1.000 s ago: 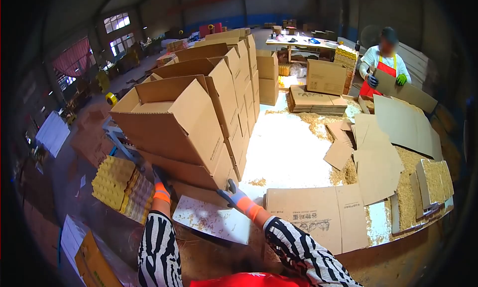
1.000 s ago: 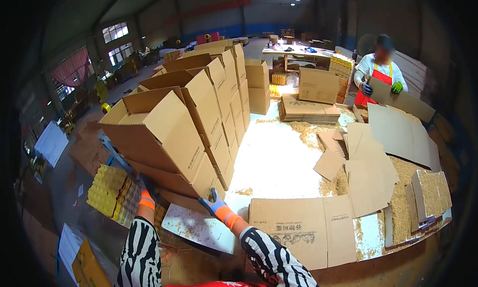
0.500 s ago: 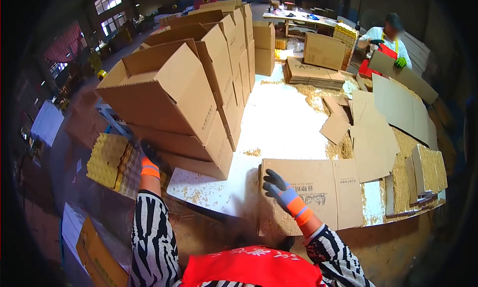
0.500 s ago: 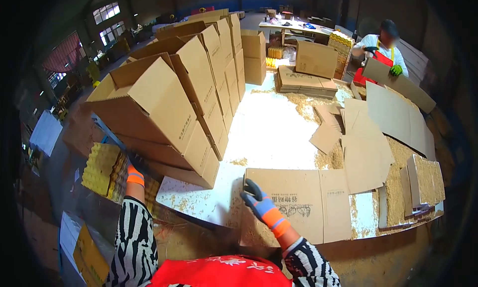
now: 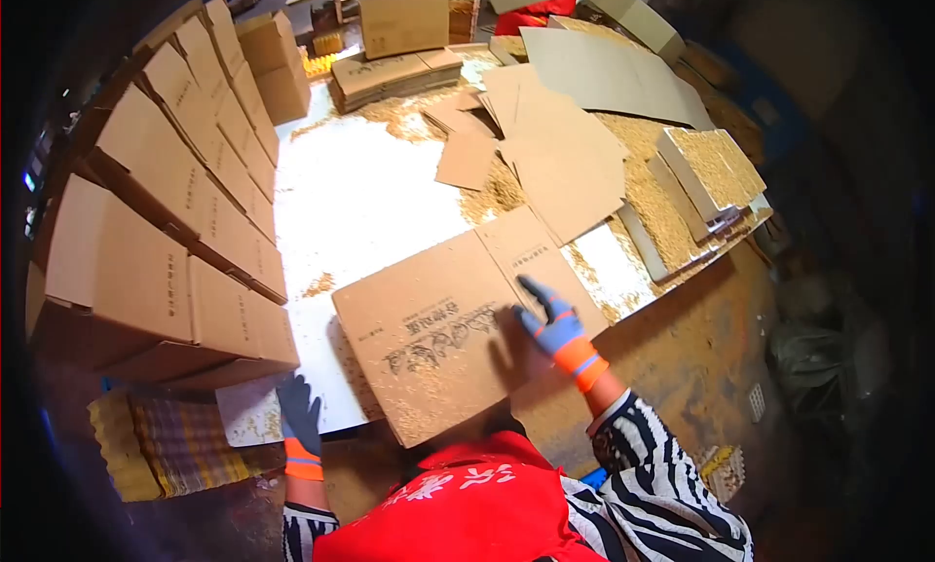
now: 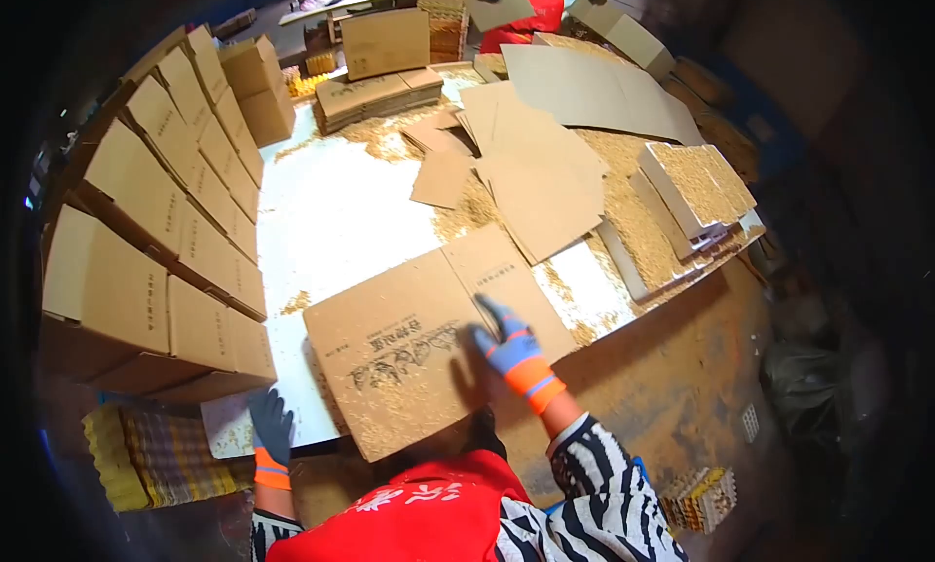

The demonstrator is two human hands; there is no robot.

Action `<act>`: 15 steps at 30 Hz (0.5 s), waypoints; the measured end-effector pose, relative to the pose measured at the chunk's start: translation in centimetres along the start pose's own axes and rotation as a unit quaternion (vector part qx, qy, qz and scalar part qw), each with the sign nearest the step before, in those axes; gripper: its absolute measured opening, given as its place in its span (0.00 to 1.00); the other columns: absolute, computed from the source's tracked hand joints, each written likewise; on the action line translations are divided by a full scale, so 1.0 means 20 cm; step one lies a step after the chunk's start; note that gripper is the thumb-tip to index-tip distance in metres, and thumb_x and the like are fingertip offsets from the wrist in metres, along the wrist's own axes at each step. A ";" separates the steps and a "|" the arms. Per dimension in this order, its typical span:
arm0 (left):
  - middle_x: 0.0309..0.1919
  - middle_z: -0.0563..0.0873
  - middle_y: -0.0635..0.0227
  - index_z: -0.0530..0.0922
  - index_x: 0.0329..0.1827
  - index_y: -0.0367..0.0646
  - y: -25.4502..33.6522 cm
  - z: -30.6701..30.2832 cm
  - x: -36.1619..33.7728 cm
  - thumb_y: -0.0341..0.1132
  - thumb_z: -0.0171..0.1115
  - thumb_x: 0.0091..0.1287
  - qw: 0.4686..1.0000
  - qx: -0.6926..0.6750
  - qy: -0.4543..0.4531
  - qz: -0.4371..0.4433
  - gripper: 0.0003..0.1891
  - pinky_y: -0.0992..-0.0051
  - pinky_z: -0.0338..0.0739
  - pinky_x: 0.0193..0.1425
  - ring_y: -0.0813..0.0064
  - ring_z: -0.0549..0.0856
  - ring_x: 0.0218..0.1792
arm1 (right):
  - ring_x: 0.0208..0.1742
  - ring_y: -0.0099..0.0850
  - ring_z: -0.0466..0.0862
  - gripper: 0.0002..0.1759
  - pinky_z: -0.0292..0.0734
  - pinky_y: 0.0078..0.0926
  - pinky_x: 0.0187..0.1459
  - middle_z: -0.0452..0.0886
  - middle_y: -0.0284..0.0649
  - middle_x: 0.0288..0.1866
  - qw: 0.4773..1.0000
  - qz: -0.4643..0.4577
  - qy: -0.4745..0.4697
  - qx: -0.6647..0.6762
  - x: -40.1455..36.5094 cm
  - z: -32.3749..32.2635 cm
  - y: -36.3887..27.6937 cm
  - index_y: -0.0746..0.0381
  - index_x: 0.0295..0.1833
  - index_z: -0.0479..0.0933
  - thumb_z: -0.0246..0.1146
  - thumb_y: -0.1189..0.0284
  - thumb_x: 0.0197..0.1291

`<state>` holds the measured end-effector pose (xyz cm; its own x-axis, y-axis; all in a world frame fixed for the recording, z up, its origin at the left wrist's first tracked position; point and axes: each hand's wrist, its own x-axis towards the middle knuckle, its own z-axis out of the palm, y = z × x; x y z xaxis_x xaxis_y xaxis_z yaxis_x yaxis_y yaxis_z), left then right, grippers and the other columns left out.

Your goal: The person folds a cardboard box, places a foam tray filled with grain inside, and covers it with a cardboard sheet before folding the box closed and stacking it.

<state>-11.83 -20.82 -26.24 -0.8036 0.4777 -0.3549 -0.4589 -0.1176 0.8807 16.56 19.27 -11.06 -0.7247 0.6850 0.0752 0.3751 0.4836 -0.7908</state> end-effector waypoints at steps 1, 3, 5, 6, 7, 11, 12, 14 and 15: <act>0.77 0.52 0.69 0.53 0.77 0.57 0.03 0.25 -0.10 0.61 0.38 0.72 0.999 -0.008 -0.039 -0.027 0.34 0.55 0.39 0.76 0.66 0.50 0.77 | 0.65 0.40 0.74 0.32 0.71 0.34 0.63 0.73 0.50 0.64 0.999 0.018 0.020 -0.047 0.06 -0.11 0.07 0.61 0.69 0.66 0.65 0.65 0.61; 0.78 0.49 0.67 0.50 0.78 0.57 -0.12 0.40 -0.10 0.63 0.39 0.71 0.998 0.049 -0.023 -0.026 0.36 0.54 0.40 0.76 0.65 0.49 0.77 | 0.67 0.42 0.72 0.34 0.69 0.34 0.64 0.72 0.50 0.65 0.993 0.065 0.051 0.080 0.20 -0.23 0.33 0.63 0.69 0.65 0.67 0.63 0.59; 0.77 0.51 0.63 0.49 0.78 0.54 -0.30 0.45 0.01 0.69 0.36 0.68 0.992 0.014 0.054 -0.111 0.41 0.60 0.46 0.77 0.62 0.54 0.75 | 0.68 0.43 0.70 0.34 0.69 0.34 0.64 0.69 0.51 0.68 0.983 0.175 0.014 0.050 0.35 -0.29 0.64 0.64 0.69 0.65 0.66 0.62 0.60; 0.75 0.56 0.62 0.50 0.77 0.52 -0.31 0.48 0.02 0.70 0.35 0.67 0.995 0.026 0.008 -0.093 0.42 0.61 0.52 0.75 0.60 0.59 0.73 | 0.68 0.43 0.70 0.35 0.68 0.34 0.65 0.69 0.51 0.68 0.994 0.054 -0.073 -0.062 0.39 -0.31 0.77 0.64 0.69 0.64 0.66 0.61 0.60; 0.73 0.61 0.61 0.51 0.77 0.51 -0.30 0.53 0.02 0.72 0.34 0.67 0.996 0.037 -0.036 -0.071 0.43 0.61 0.58 0.73 0.59 0.64 0.70 | 0.68 0.41 0.70 0.36 0.68 0.33 0.65 0.70 0.51 0.67 0.990 0.088 -0.102 0.044 0.41 -0.28 0.81 0.64 0.70 0.63 0.65 0.60 0.61; 0.64 0.73 0.59 0.62 0.72 0.48 -0.08 1.02 -0.16 0.73 0.36 0.64 0.967 -0.177 -0.088 -0.158 0.44 0.56 0.73 0.63 0.58 0.76 0.60 | 0.65 0.34 0.72 0.39 0.67 0.30 0.63 0.72 0.49 0.65 0.957 0.106 -0.167 0.212 0.35 -0.26 0.84 0.66 0.72 0.59 0.65 0.59 0.62; 0.63 0.75 0.60 0.64 0.71 0.47 -0.05 1.06 -0.17 0.72 0.38 0.64 0.961 -0.174 -0.087 -0.198 0.43 0.57 0.73 0.64 0.58 0.76 0.60 | 0.64 0.33 0.72 0.39 0.68 0.30 0.63 0.73 0.49 0.64 0.961 0.101 -0.157 0.202 0.31 -0.32 0.78 0.67 0.72 0.59 0.66 0.60 0.61; 0.62 0.76 0.60 0.65 0.71 0.46 -0.27 1.14 -0.11 0.69 0.41 0.66 0.959 -0.194 -0.067 -0.197 0.41 0.59 0.73 0.64 0.59 0.76 0.60 | 0.61 0.33 0.74 0.38 0.69 0.30 0.61 0.75 0.47 0.62 0.954 0.133 -0.143 0.227 0.30 -0.44 0.90 0.67 0.71 0.59 0.66 0.64 0.61; 0.62 0.76 0.61 0.65 0.71 0.46 -0.31 1.16 -0.13 0.67 0.42 0.68 0.958 -0.200 -0.052 -0.197 0.39 0.60 0.73 0.64 0.59 0.76 0.60 | 0.60 0.33 0.74 0.36 0.70 0.29 0.61 0.75 0.47 0.61 0.938 0.182 -0.142 0.259 0.28 -0.51 1.03 0.67 0.71 0.59 0.65 0.67 0.61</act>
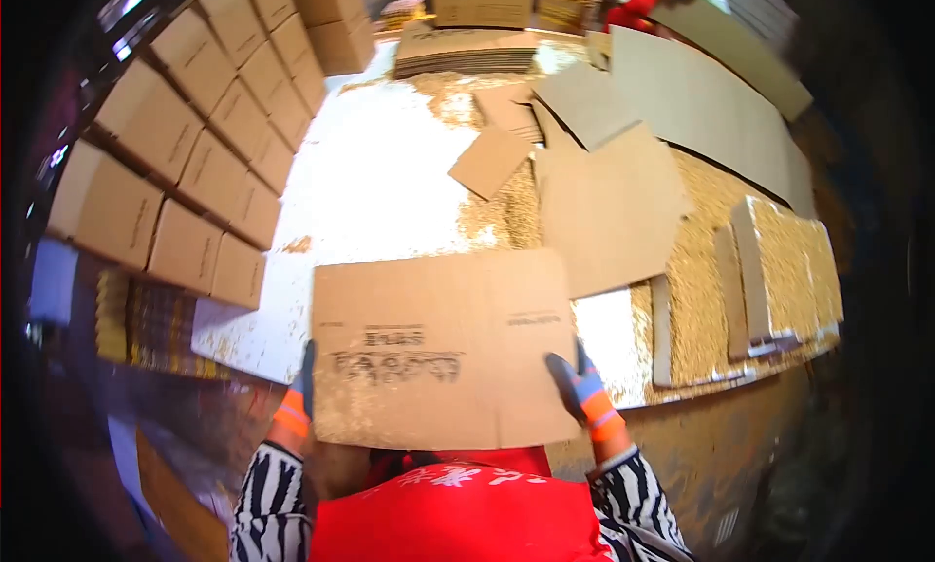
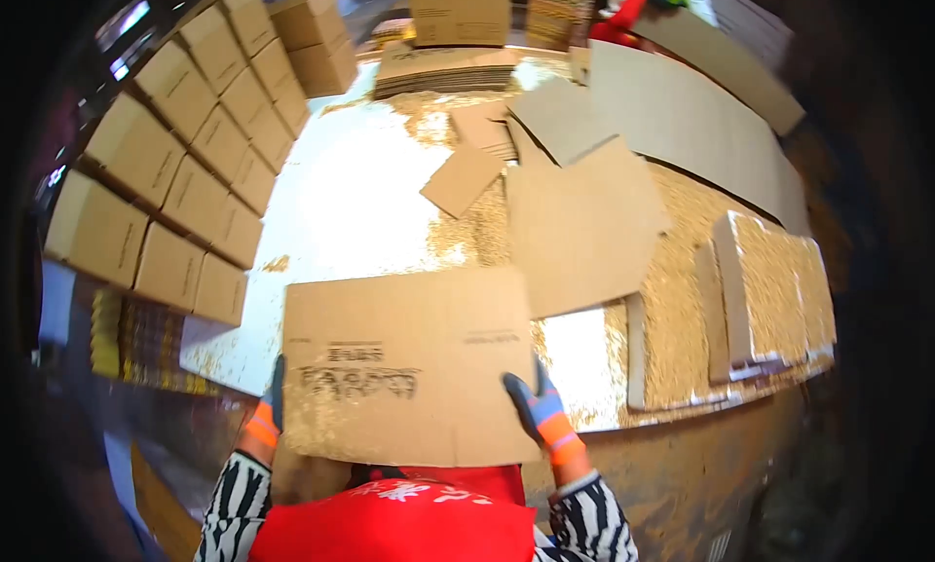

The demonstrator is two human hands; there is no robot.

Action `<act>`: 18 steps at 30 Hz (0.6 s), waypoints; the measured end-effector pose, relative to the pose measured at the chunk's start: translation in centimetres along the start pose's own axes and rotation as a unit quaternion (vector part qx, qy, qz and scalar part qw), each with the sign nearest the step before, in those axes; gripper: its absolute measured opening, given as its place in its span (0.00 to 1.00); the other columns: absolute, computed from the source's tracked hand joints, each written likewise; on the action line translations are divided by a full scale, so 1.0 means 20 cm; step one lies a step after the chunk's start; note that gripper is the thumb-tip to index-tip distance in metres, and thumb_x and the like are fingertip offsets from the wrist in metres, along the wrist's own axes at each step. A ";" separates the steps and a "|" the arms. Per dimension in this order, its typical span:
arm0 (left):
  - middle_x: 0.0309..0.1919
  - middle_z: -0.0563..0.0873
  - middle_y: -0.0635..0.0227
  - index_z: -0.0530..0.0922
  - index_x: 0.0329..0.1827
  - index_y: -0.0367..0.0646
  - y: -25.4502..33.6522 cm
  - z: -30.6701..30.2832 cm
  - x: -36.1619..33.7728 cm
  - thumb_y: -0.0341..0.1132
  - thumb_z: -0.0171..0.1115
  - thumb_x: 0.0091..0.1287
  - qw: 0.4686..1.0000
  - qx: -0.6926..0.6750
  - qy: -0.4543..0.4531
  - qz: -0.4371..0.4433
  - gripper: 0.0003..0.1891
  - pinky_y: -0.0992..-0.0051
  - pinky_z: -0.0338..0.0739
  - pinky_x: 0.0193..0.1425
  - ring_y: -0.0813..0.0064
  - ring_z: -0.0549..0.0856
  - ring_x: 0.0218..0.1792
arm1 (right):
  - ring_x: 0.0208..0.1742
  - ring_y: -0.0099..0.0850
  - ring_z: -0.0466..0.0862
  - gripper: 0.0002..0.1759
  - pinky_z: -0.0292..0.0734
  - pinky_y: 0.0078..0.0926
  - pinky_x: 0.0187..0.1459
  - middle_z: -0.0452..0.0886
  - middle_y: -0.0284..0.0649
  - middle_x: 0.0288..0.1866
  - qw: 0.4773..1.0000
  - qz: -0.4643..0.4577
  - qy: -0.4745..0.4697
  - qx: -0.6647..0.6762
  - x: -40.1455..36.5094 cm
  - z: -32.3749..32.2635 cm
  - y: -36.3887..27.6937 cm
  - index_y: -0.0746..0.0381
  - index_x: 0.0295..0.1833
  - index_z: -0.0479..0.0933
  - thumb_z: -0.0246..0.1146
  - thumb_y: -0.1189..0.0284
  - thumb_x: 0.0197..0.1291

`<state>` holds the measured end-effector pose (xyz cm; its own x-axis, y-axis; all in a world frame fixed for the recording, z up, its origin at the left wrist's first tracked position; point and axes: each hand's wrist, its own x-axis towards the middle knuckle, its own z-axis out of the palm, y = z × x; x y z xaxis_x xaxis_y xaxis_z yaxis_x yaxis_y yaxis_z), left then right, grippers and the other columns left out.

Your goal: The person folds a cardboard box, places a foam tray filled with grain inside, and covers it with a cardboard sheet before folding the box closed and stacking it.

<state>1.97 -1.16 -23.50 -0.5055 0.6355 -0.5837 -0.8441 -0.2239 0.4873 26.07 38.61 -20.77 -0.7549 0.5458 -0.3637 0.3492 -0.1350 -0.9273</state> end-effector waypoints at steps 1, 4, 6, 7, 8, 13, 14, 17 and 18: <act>0.62 0.76 0.61 0.65 0.71 0.44 -0.06 0.16 -0.02 0.64 0.44 0.69 0.996 0.049 0.069 0.020 0.37 0.61 0.73 0.64 0.61 0.76 0.60 | 0.59 0.33 0.75 0.34 0.71 0.30 0.60 0.75 0.46 0.60 0.998 0.002 -0.004 0.066 -0.03 -0.12 0.01 0.67 0.70 0.60 0.64 0.70 0.62; 0.61 0.77 0.58 0.67 0.69 0.42 -0.28 0.47 0.05 0.54 0.53 0.71 0.987 0.075 0.125 0.062 0.31 0.65 0.73 0.63 0.64 0.78 0.58 | 0.59 0.33 0.74 0.31 0.71 0.31 0.60 0.73 0.45 0.62 0.990 -0.016 -0.011 0.142 -0.13 -0.43 -0.03 0.66 0.71 0.58 0.59 0.79 0.62; 0.61 0.77 0.57 0.67 0.69 0.41 -0.37 0.52 0.13 0.53 0.53 0.71 0.967 0.172 0.148 0.116 0.31 0.67 0.72 0.63 0.64 0.77 0.58 | 0.61 0.33 0.73 0.32 0.70 0.31 0.61 0.70 0.45 0.64 0.977 -0.001 0.006 0.213 -0.15 -0.55 0.01 0.66 0.72 0.56 0.57 0.80 0.62; 0.61 0.77 0.57 0.66 0.69 0.41 -0.39 0.54 0.16 0.53 0.53 0.71 0.940 0.257 0.167 0.152 0.31 0.67 0.72 0.63 0.64 0.77 0.58 | 0.63 0.32 0.71 0.32 0.66 0.29 0.64 0.69 0.43 0.66 0.979 0.003 -0.005 0.206 -0.15 -0.59 0.03 0.65 0.73 0.55 0.57 0.73 0.66; 0.61 0.77 0.57 0.66 0.69 0.40 -0.40 0.55 0.18 0.52 0.53 0.72 0.900 0.342 0.189 0.190 0.30 0.68 0.72 0.63 0.64 0.77 0.58 | 0.63 0.34 0.71 0.34 0.66 0.30 0.64 0.69 0.45 0.66 0.990 -0.025 -0.002 0.141 -0.12 -0.61 0.03 0.65 0.73 0.54 0.58 0.74 0.65; 0.62 0.77 0.55 0.64 0.70 0.37 -0.33 0.64 0.17 0.48 0.53 0.73 0.796 0.483 0.269 0.247 0.30 0.74 0.68 0.64 0.66 0.76 0.60 | 0.63 0.39 0.71 0.32 0.66 0.33 0.64 0.69 0.51 0.65 0.939 -0.228 0.050 -0.252 -0.13 -0.69 -0.17 0.69 0.67 0.64 0.66 0.74 0.57; 0.61 0.77 0.56 0.65 0.69 0.36 -0.31 0.60 0.17 0.45 0.54 0.73 0.812 0.466 0.267 0.228 0.28 0.74 0.69 0.64 0.67 0.76 0.60 | 0.62 0.38 0.72 0.31 0.67 0.33 0.63 0.70 0.50 0.64 0.952 -0.244 0.029 -0.183 -0.14 -0.65 -0.29 0.69 0.65 0.66 0.67 0.74 0.57; 0.59 0.78 0.58 0.66 0.68 0.34 -0.20 0.48 0.13 0.46 0.52 0.74 0.831 0.378 0.308 0.267 0.27 0.73 0.69 0.64 0.69 0.76 0.59 | 0.49 0.28 0.79 0.22 0.74 0.26 0.52 0.81 0.39 0.48 0.994 -0.011 -0.102 -0.033 -0.12 -0.63 -0.51 0.70 0.57 0.73 0.65 0.71 0.59; 0.58 0.78 0.58 0.67 0.67 0.34 -0.14 0.22 0.22 0.45 0.51 0.74 0.839 0.330 0.308 0.304 0.26 0.74 0.69 0.64 0.69 0.76 0.59 | 0.46 0.26 0.80 0.20 0.75 0.25 0.50 0.82 0.37 0.45 0.985 0.071 -0.155 -0.021 -0.11 -0.63 -0.60 0.69 0.55 0.75 0.65 0.71 0.60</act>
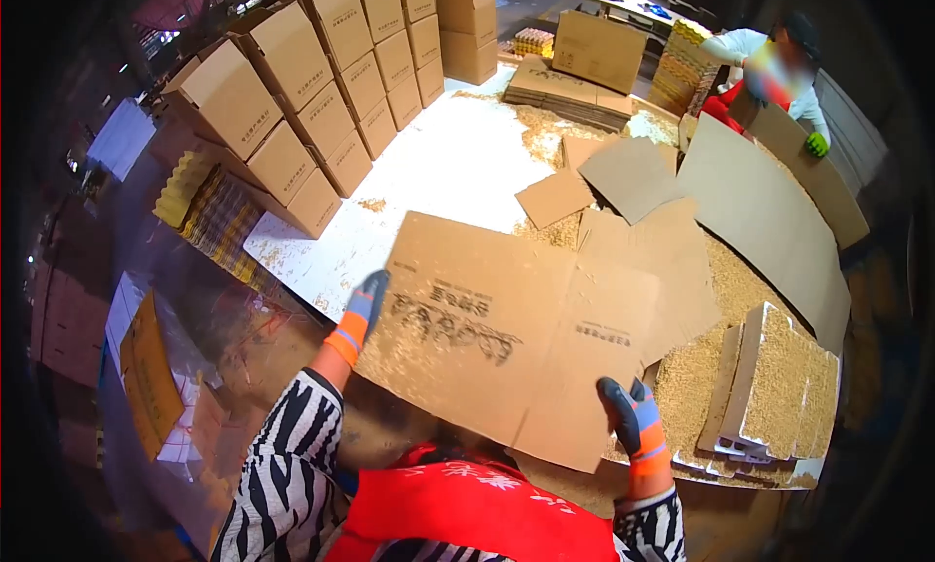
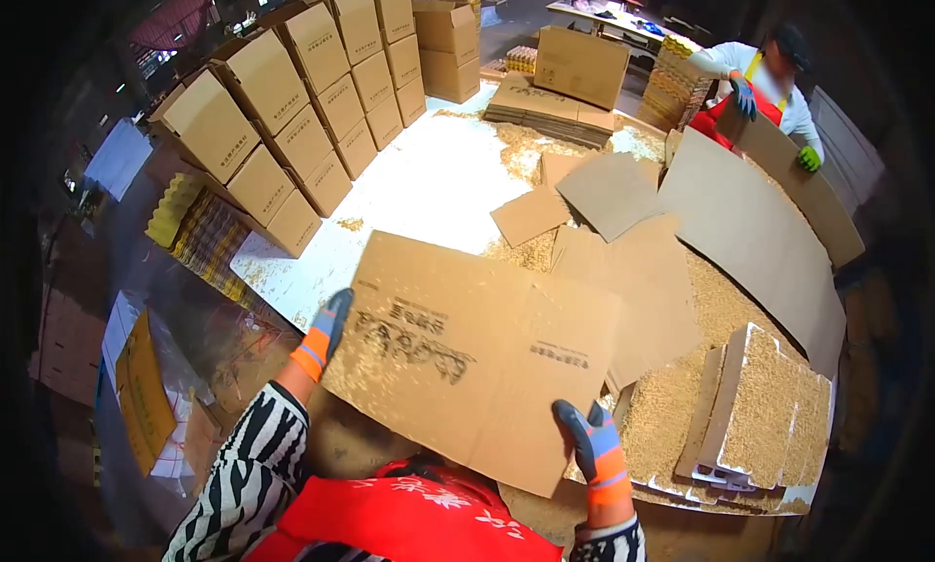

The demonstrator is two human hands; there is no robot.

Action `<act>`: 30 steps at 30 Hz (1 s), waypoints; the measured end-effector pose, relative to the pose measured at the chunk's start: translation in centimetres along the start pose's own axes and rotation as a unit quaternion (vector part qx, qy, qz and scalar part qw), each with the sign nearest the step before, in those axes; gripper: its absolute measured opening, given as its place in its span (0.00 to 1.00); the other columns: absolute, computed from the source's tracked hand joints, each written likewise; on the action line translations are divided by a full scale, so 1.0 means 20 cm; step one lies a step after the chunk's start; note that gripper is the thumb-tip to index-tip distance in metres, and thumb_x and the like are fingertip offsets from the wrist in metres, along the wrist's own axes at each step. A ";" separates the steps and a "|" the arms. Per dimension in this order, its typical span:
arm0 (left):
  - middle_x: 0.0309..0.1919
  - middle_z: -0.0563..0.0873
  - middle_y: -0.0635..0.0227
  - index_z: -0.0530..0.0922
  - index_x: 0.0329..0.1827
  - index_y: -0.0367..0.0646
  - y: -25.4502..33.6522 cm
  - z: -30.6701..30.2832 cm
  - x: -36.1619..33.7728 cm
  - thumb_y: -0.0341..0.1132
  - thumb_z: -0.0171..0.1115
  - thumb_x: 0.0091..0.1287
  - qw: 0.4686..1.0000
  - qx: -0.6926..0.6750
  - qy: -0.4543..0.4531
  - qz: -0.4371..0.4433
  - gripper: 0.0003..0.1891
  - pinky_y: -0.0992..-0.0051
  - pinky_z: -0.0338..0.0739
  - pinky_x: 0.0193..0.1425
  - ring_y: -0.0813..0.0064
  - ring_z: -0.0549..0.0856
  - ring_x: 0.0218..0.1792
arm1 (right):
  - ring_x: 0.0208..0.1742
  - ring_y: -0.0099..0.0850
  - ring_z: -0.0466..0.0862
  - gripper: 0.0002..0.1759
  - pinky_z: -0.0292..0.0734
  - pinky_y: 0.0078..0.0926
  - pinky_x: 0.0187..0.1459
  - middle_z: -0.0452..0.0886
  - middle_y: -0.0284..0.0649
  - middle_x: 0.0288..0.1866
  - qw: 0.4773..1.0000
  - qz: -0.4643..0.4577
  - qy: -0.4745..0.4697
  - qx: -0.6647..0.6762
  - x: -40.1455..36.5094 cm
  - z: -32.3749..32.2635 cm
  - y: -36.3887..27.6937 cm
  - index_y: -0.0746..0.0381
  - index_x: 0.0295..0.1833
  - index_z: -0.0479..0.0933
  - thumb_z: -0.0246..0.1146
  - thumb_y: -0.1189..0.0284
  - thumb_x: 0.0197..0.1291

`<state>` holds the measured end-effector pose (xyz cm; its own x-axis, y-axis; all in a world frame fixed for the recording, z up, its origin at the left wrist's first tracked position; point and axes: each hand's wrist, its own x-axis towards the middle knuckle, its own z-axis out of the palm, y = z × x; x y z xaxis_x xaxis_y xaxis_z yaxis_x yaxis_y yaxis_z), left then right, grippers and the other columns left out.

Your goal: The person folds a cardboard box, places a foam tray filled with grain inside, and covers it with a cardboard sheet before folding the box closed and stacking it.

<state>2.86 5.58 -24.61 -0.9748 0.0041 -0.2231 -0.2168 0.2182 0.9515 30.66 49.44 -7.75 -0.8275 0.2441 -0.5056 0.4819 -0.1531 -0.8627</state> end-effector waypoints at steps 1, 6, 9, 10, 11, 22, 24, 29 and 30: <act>0.59 0.77 0.58 0.65 0.68 0.34 0.11 -0.02 0.04 0.42 0.51 0.75 0.987 -0.149 0.030 0.055 0.25 0.74 0.70 0.63 0.69 0.76 0.59 | 0.42 0.23 0.80 0.16 0.76 0.22 0.47 0.84 0.35 0.41 0.991 -0.121 -0.003 0.060 -0.01 0.11 -0.07 0.69 0.51 0.78 0.63 0.70 0.62; 0.69 0.66 0.55 0.45 0.78 0.47 0.61 0.10 0.02 0.26 0.43 0.76 0.893 -0.375 -0.007 0.249 0.30 0.77 0.72 0.62 0.71 0.73 0.64 | 0.44 0.24 0.81 0.14 0.75 0.23 0.48 0.84 0.38 0.45 0.965 -0.261 0.030 0.015 -0.06 0.36 -0.08 0.65 0.49 0.78 0.67 0.73 0.58; 0.70 0.65 0.56 0.33 0.78 0.54 0.93 0.42 -0.51 0.29 0.43 0.75 0.837 -0.516 -0.108 0.148 0.35 0.76 0.65 0.71 0.69 0.70 0.67 | 0.44 0.38 0.83 0.19 0.77 0.32 0.48 0.83 0.45 0.46 0.871 -0.296 0.005 -0.391 -0.14 0.29 -0.02 0.60 0.54 0.77 0.67 0.67 0.58; 0.69 0.66 0.55 0.28 0.77 0.53 1.21 0.41 -0.77 0.29 0.43 0.75 0.865 -0.487 -0.102 0.063 0.38 0.72 0.61 0.74 0.68 0.70 0.67 | 0.45 0.42 0.83 0.21 0.78 0.35 0.48 0.82 0.47 0.47 0.824 -0.348 -0.023 -0.446 -0.16 0.24 0.02 0.58 0.56 0.76 0.66 0.65 0.58; 0.69 0.66 0.56 0.27 0.77 0.52 1.23 0.46 -0.76 0.28 0.45 0.74 0.900 -0.417 -0.092 0.090 0.39 0.71 0.60 0.75 0.68 0.70 0.68 | 0.45 0.47 0.83 0.23 0.79 0.38 0.48 0.82 0.50 0.48 0.784 -0.371 -0.052 -0.496 -0.19 0.19 0.02 0.56 0.58 0.76 0.65 0.62 0.58; 0.61 0.71 0.65 0.39 0.78 0.48 1.24 0.42 -0.78 0.36 0.69 0.63 0.924 -0.365 -0.086 0.074 0.50 0.74 0.69 0.61 0.76 0.73 0.58 | 0.71 0.33 0.66 0.43 0.62 0.31 0.68 0.59 0.46 0.75 0.949 -0.173 -0.222 -0.141 -0.39 0.54 -0.64 0.60 0.77 0.48 0.64 0.70 0.61; 0.65 0.68 0.53 0.38 0.76 0.41 1.24 0.35 -0.81 0.24 0.59 0.66 0.885 -0.452 -0.101 0.039 0.43 0.75 0.69 0.66 0.69 0.75 0.62 | 0.69 0.32 0.66 0.43 0.63 0.28 0.67 0.61 0.45 0.74 0.973 -0.105 -0.191 -0.078 -0.39 0.47 -0.62 0.61 0.77 0.48 0.63 0.70 0.61; 0.72 0.55 0.51 0.47 0.77 0.48 1.34 0.20 -0.73 0.29 0.72 0.46 0.926 0.022 0.049 0.374 0.55 0.56 0.55 0.73 0.55 0.60 0.71 | 0.57 0.23 0.75 0.26 0.69 0.23 0.60 0.79 0.41 0.57 0.966 -0.130 -0.121 -0.187 -0.45 0.46 -0.70 0.66 0.66 0.69 0.59 0.75 0.62; 0.72 0.56 0.48 0.51 0.77 0.50 1.45 0.14 -0.70 0.36 0.75 0.41 0.836 0.288 0.107 0.454 0.56 0.49 0.46 0.75 0.49 0.58 0.72 | 0.54 0.22 0.76 0.24 0.70 0.22 0.58 0.81 0.41 0.56 0.955 -0.155 -0.128 -0.217 -0.46 0.46 -0.70 0.66 0.65 0.71 0.59 0.76 0.62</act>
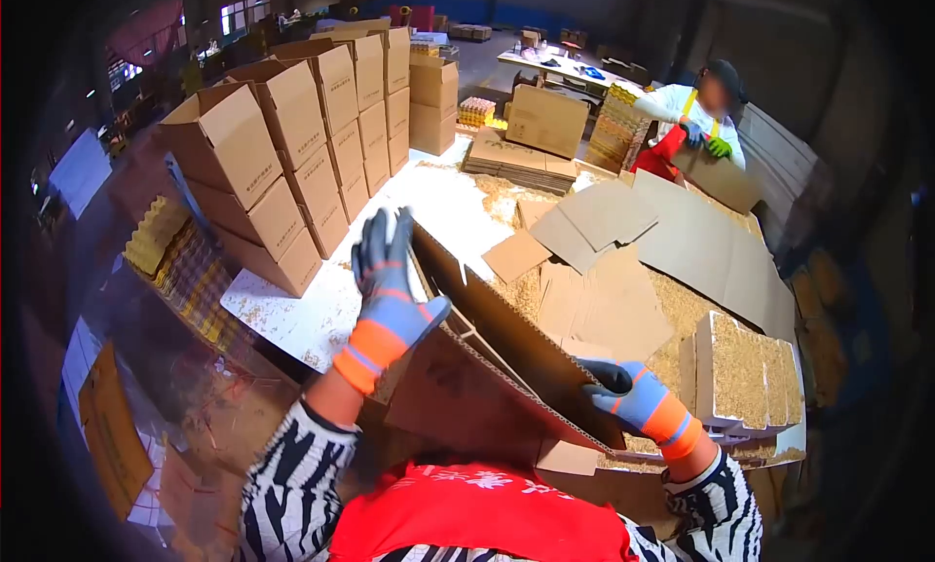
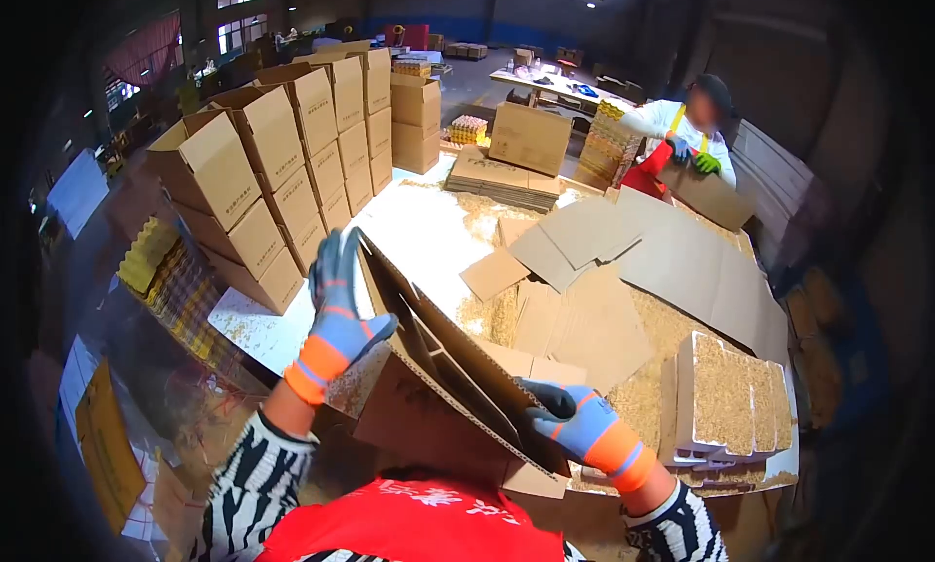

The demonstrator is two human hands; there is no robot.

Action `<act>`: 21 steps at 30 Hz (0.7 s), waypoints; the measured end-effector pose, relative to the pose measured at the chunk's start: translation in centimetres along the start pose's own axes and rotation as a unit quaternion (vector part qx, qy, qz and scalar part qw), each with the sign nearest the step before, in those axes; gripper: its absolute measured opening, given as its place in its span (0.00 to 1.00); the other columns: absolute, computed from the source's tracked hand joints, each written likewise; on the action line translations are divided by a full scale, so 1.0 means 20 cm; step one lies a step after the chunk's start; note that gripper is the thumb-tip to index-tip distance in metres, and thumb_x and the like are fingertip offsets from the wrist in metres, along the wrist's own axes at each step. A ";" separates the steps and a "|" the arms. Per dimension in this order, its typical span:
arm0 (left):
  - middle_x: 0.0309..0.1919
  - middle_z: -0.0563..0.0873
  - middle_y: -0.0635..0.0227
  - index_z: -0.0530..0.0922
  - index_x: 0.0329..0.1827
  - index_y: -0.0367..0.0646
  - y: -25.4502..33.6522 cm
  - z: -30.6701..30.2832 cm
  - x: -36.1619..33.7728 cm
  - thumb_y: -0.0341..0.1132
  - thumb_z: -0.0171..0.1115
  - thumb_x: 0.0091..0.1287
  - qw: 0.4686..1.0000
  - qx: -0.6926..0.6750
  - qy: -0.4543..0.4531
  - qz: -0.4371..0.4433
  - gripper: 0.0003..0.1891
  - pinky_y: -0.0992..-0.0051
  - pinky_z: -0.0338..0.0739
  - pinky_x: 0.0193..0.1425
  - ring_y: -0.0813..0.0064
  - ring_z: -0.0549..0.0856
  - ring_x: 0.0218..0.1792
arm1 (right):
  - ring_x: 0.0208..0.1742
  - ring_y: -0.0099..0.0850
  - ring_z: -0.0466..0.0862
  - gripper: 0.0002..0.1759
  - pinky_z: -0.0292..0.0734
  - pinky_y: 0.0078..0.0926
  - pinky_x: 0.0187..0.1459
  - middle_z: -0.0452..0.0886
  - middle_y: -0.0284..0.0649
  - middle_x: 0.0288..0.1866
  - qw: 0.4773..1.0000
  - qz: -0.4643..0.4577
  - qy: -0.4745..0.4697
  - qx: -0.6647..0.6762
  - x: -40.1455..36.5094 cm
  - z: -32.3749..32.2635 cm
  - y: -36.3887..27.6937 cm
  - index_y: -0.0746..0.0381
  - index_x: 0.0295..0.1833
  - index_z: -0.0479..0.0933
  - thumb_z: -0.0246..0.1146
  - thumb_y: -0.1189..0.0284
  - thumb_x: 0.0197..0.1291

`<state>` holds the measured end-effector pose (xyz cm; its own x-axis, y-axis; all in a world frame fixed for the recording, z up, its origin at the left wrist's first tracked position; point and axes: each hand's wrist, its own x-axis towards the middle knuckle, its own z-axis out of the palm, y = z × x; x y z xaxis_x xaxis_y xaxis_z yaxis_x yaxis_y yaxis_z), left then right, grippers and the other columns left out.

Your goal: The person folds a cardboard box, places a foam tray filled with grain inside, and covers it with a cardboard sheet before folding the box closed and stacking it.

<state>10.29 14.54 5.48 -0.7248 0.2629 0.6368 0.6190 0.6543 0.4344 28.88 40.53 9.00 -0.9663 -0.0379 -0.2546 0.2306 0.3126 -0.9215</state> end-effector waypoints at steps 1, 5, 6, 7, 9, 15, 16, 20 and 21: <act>0.70 0.59 0.48 0.58 0.73 0.49 0.04 -0.03 0.09 0.38 0.72 0.43 0.998 0.052 -0.019 0.032 0.49 0.49 0.44 0.75 0.49 0.59 0.71 | 0.52 0.20 0.76 0.23 0.71 0.21 0.57 0.82 0.40 0.54 0.999 -0.024 -0.007 -0.033 -0.01 0.00 -0.01 0.67 0.63 0.72 0.58 0.77 0.61; 0.42 0.86 0.59 0.84 0.45 0.53 0.11 -0.12 0.31 0.45 0.58 0.55 0.879 0.127 -0.457 0.052 0.16 0.60 0.73 0.56 0.57 0.83 0.48 | 0.48 0.26 0.83 0.21 0.77 0.25 0.50 0.85 0.45 0.46 0.942 -0.072 0.053 -0.324 -0.03 -0.15 -0.06 0.60 0.58 0.77 0.60 0.78 0.56; 0.37 0.86 0.55 0.84 0.44 0.51 0.06 -0.11 0.28 0.46 0.57 0.57 0.865 0.134 -0.450 0.176 0.16 0.63 0.78 0.49 0.55 0.85 0.41 | 0.48 0.29 0.84 0.22 0.78 0.26 0.50 0.85 0.46 0.45 0.916 -0.069 0.079 -0.388 -0.03 -0.22 -0.04 0.59 0.57 0.78 0.61 0.78 0.55; 0.38 0.86 0.55 0.83 0.44 0.48 0.12 -0.17 0.28 0.47 0.58 0.58 0.833 0.113 -0.510 0.182 0.17 0.61 0.77 0.50 0.54 0.84 0.43 | 0.45 0.38 0.86 0.22 0.80 0.30 0.48 0.86 0.45 0.42 0.857 -0.069 0.130 -0.494 -0.04 -0.26 -0.09 0.57 0.55 0.80 0.64 0.78 0.50; 0.35 0.84 0.55 0.78 0.42 0.41 0.16 -0.23 0.25 0.45 0.61 0.58 0.874 -0.007 -0.452 0.181 0.17 0.61 0.77 0.45 0.55 0.84 0.39 | 0.62 0.47 0.72 0.34 0.70 0.38 0.60 0.73 0.49 0.61 0.826 -0.088 0.256 -0.495 -0.06 -0.37 0.01 0.52 0.64 0.71 0.70 0.67 0.47; 0.23 0.75 0.67 0.71 0.38 0.38 0.14 -0.22 0.27 0.39 0.71 0.52 0.904 -0.258 -0.306 -0.153 0.19 0.75 0.73 0.28 0.77 0.76 0.24 | 0.41 0.23 0.70 0.38 0.74 0.19 0.44 0.70 0.35 0.45 0.882 -0.063 0.467 -0.010 -0.12 -0.27 0.34 0.61 0.61 0.67 0.74 0.78 0.41; 0.22 0.75 0.67 0.72 0.36 0.39 0.11 -0.16 0.22 0.40 0.71 0.51 0.920 -0.235 -0.280 -0.139 0.19 0.74 0.73 0.28 0.76 0.76 0.24 | 0.36 0.18 0.68 0.34 0.72 0.14 0.38 0.69 0.31 0.41 0.886 -0.081 0.457 0.026 -0.13 -0.23 0.31 0.61 0.57 0.69 0.74 0.80 0.42; 0.24 0.81 0.60 0.77 0.37 0.41 -0.08 0.11 0.20 0.44 0.67 0.54 0.952 -0.120 -0.261 -0.108 0.17 0.69 0.76 0.34 0.67 0.80 0.26 | 0.41 0.28 0.76 0.17 0.74 0.24 0.45 0.76 0.39 0.40 0.889 -0.175 0.386 -0.172 -0.12 -0.07 0.08 0.61 0.48 0.78 0.69 0.77 0.51; 0.24 0.80 0.61 0.78 0.38 0.41 -0.06 0.14 0.18 0.47 0.68 0.55 0.956 -0.094 -0.272 -0.050 0.18 0.69 0.76 0.35 0.67 0.80 0.26 | 0.44 0.34 0.76 0.16 0.74 0.29 0.48 0.77 0.43 0.42 0.884 -0.226 0.336 -0.232 -0.11 -0.05 0.06 0.60 0.49 0.79 0.69 0.75 0.53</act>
<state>5.99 16.67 5.49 -0.8017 0.5691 0.1827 0.5448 0.5699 0.6152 31.09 41.98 8.80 -0.8337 0.2648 0.4847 -0.1179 0.7721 -0.6245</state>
